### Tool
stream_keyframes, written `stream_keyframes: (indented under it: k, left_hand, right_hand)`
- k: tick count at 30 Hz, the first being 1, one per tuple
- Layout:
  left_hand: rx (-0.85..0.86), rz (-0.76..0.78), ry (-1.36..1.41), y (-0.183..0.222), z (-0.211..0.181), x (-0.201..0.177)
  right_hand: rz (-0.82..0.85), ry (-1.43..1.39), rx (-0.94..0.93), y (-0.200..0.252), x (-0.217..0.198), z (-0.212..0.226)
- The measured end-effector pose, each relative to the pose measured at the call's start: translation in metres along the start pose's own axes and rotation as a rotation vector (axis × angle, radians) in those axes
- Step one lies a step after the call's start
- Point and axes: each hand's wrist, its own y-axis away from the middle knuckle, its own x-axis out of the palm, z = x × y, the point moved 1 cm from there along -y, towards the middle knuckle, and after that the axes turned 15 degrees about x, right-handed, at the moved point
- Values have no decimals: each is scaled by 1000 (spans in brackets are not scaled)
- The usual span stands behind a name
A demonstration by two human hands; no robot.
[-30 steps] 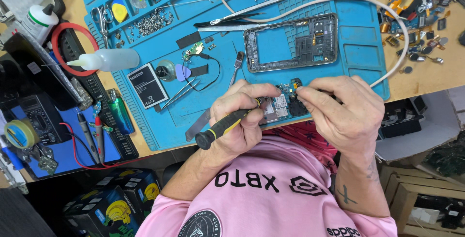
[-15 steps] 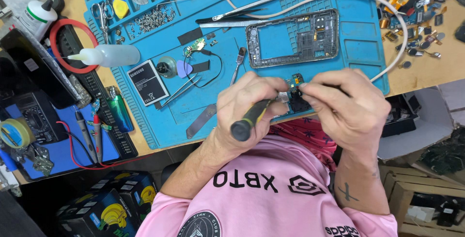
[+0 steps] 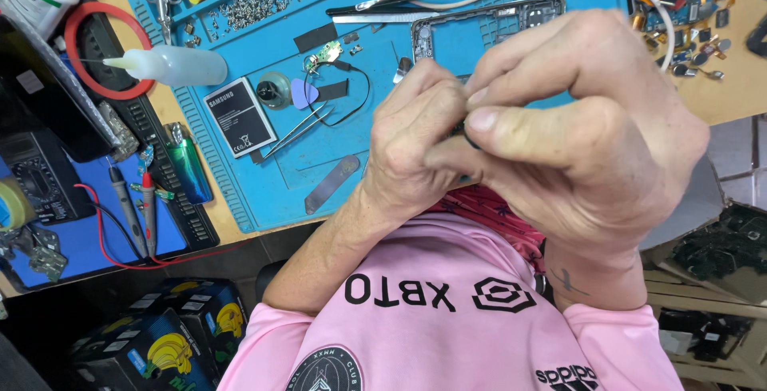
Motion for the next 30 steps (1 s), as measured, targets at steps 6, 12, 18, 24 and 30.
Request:
stream_keyframes:
  k: [6, 12, 18, 24, 30]
  left_hand:
    - [-155, 6, 309, 42, 15, -2]
    - [-182, -107, 124, 6, 1, -1]
    - [-100, -17, 257, 5, 4, -8]
    - [-274, -208, 294, 21, 4, -1]
    - [-109, -116, 166, 18, 1, -4]
  right_hand:
    - [-23, -12, 68, -8, -1, 1]
    - [63, -29, 3, -13, 3, 7]
    - [-26, -37, 11, -14, 8, 10]
    - [-6, 3, 37, -10, 9, 19]
    - [39, 14, 47, -8, 8, 23]
